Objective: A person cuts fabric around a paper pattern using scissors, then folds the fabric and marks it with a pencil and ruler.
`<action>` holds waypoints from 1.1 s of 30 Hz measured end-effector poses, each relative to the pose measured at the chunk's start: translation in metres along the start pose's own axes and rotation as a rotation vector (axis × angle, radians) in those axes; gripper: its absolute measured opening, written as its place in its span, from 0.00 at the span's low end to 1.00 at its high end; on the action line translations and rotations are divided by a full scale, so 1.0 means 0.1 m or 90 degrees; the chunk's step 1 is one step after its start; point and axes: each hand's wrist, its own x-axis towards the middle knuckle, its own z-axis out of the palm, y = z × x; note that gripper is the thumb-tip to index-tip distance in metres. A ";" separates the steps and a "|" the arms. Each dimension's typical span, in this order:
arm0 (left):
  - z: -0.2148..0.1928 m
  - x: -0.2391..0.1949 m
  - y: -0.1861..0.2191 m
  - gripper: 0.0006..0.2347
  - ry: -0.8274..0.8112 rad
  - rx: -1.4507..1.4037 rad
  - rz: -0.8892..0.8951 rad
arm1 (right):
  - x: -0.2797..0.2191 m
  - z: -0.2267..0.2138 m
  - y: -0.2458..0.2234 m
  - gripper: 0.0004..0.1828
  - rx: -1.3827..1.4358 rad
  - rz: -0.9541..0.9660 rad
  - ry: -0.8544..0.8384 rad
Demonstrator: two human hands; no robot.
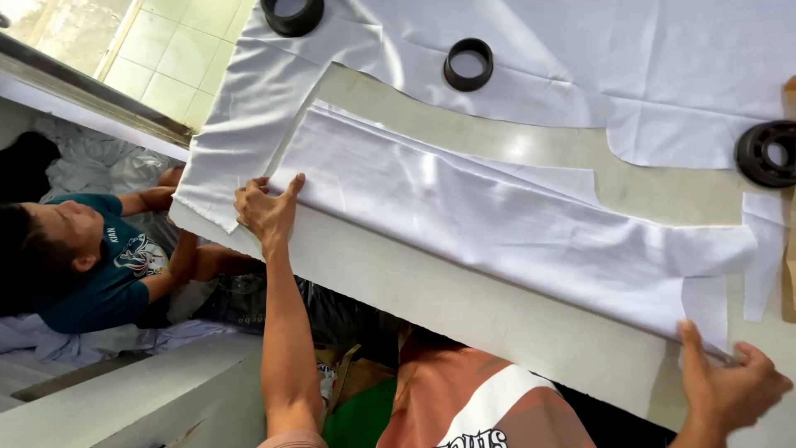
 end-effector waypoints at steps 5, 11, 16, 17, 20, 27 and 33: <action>-0.15 -0.01 -0.02 0.22 -0.062 0.028 0.010 | 0.05 0.19 0.19 0.23 0.056 0.017 -0.083; -0.77 -0.33 0.06 0.19 -0.199 -0.149 -0.132 | 0.05 -0.26 0.32 0.13 0.494 0.270 -0.269; -0.88 -0.29 0.07 0.23 -0.224 -0.430 -0.171 | 0.34 -0.15 0.50 0.28 0.572 0.347 -0.273; -0.78 -0.23 0.09 0.23 -0.224 -0.430 -0.175 | 0.43 -0.05 0.48 0.28 0.568 0.346 -0.275; -0.52 -0.06 0.22 0.22 -0.207 -0.468 -0.211 | 0.57 0.15 0.34 0.29 0.577 0.324 -0.232; -0.45 -0.31 0.34 0.15 -0.040 -0.492 0.050 | 0.25 -0.05 0.15 0.14 0.186 0.093 -0.007; -0.44 -0.58 0.47 0.09 -0.106 -0.314 0.304 | -0.01 -0.40 -0.70 0.14 0.321 -0.210 0.050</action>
